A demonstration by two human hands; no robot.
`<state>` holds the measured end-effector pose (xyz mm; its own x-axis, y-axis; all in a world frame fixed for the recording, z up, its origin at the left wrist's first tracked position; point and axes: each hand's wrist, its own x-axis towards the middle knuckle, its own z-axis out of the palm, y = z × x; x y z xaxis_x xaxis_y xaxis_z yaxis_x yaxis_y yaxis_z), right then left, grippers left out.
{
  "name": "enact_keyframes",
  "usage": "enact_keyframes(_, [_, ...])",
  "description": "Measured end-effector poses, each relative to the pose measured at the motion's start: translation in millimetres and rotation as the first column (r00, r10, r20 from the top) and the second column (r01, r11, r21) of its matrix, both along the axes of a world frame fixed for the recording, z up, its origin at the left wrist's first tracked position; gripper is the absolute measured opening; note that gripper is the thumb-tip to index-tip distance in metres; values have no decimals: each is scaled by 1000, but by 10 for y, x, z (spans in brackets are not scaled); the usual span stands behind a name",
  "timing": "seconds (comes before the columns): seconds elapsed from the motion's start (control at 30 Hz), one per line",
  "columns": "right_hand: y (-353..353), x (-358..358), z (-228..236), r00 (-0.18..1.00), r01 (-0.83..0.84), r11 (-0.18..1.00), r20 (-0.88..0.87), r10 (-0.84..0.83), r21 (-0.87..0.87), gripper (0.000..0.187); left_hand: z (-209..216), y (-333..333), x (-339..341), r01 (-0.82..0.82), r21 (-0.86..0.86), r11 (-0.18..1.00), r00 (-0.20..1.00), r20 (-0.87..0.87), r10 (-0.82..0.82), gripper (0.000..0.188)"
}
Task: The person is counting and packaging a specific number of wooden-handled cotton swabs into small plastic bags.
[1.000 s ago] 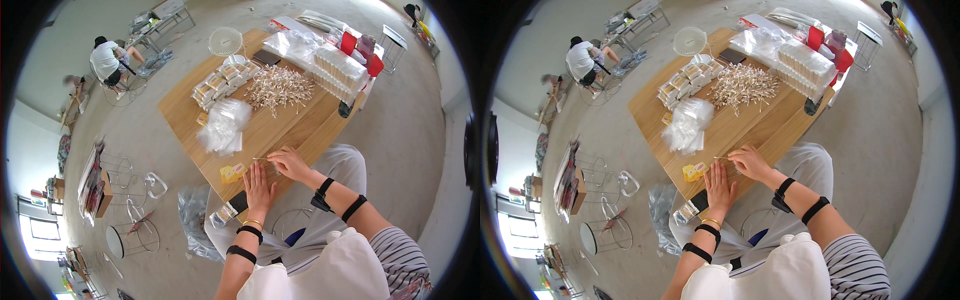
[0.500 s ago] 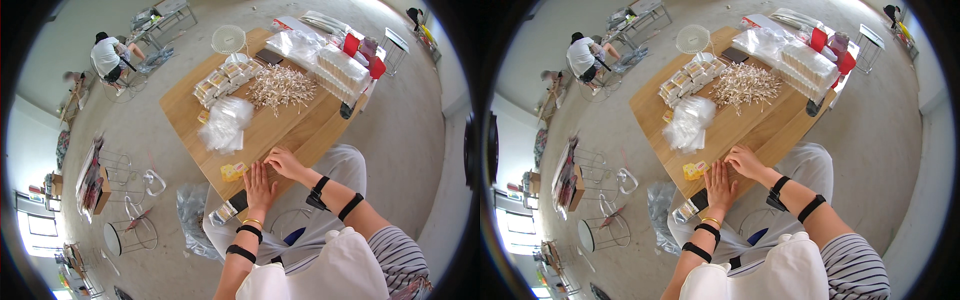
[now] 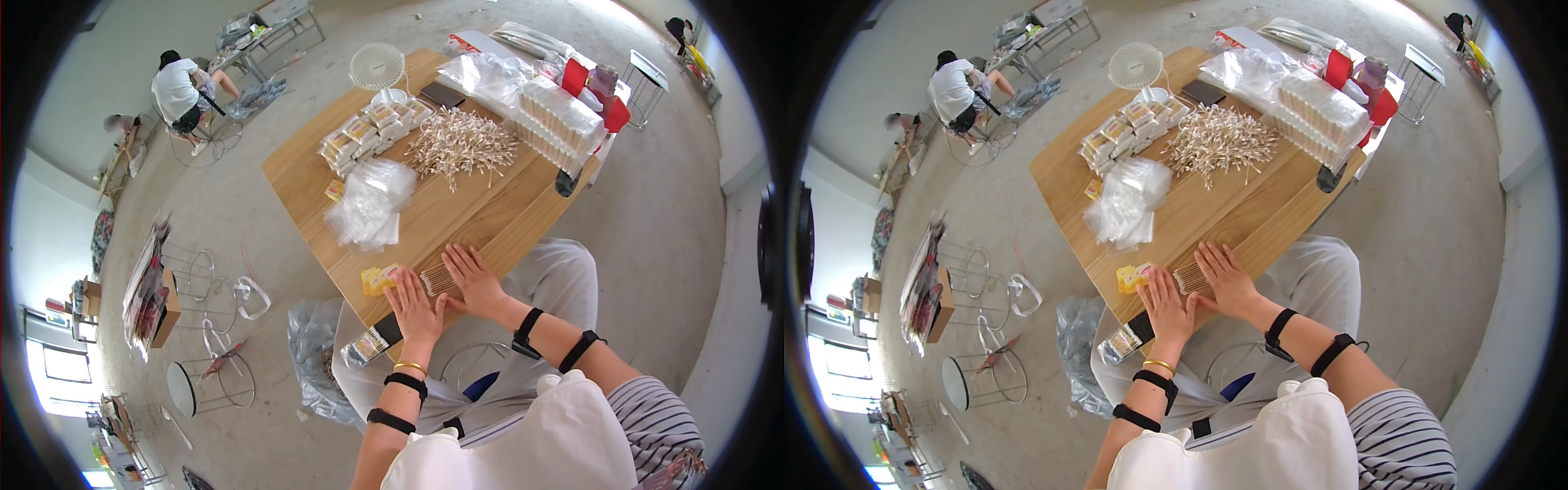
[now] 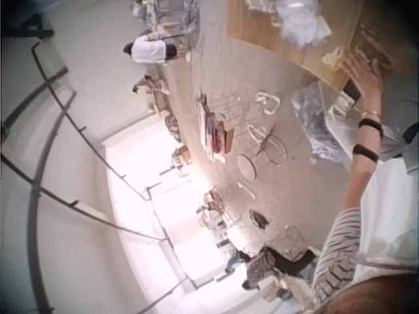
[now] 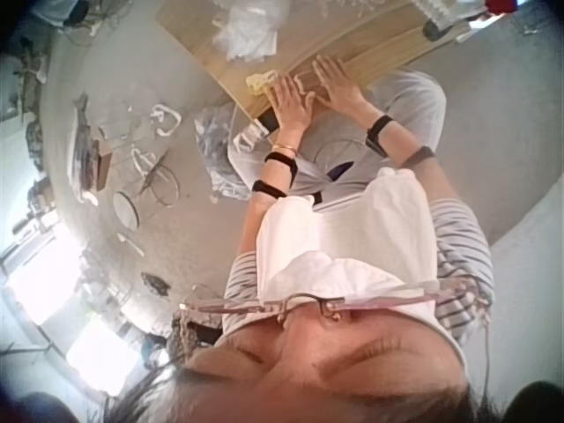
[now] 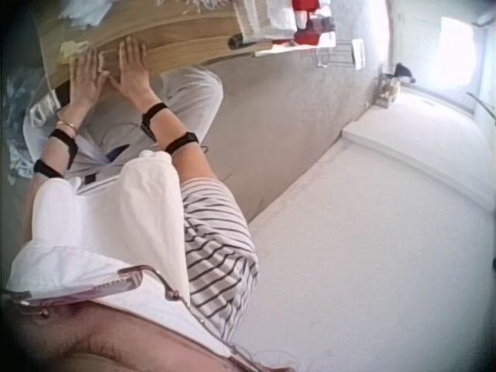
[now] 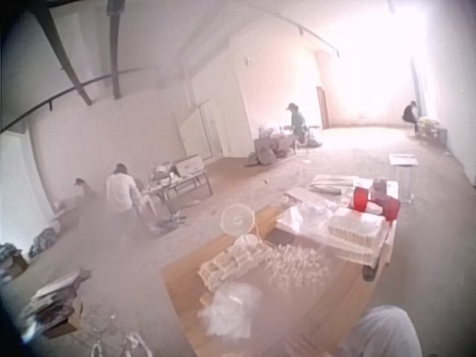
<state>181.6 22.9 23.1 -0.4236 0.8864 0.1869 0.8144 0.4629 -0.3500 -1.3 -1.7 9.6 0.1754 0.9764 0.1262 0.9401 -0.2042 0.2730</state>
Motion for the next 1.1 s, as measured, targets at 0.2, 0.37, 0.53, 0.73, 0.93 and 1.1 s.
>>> enact_keyframes(0.2, [17, -107, -157, 990, -42, 998, 140, 34, 52, 83, -2, 35, 6, 61, -68, 996, 989, -132, -70, 90])
enact_keyframes(0.37, [14, -118, -174, 982, -64, 996, 184, 53, 56, 79, 3, 35, 17, 167, -65, 984, 984, -52, -171, 90])
enact_keyframes(0.53, [12, -105, -113, 991, -73, 997, 117, 69, 38, 76, 172, -62, -78, 176, 14, 984, 980, 92, -176, 81])
enact_keyframes(0.73, [-7, -140, -51, 985, -55, 998, 168, 52, 17, 74, 168, -448, -1066, -411, 142, 900, 898, 231, 374, 53])
enact_keyframes(0.93, [-292, -689, -64, 963, -210, 977, 166, 214, -37, 73, 44, -444, -1587, -429, -276, 860, 824, 272, 498, 61])
enact_keyframes(1.1, [-402, -960, -77, 954, -256, 967, 160, 252, 2, 72, -48, -343, -1515, -458, -191, 868, 832, 254, 494, 70])
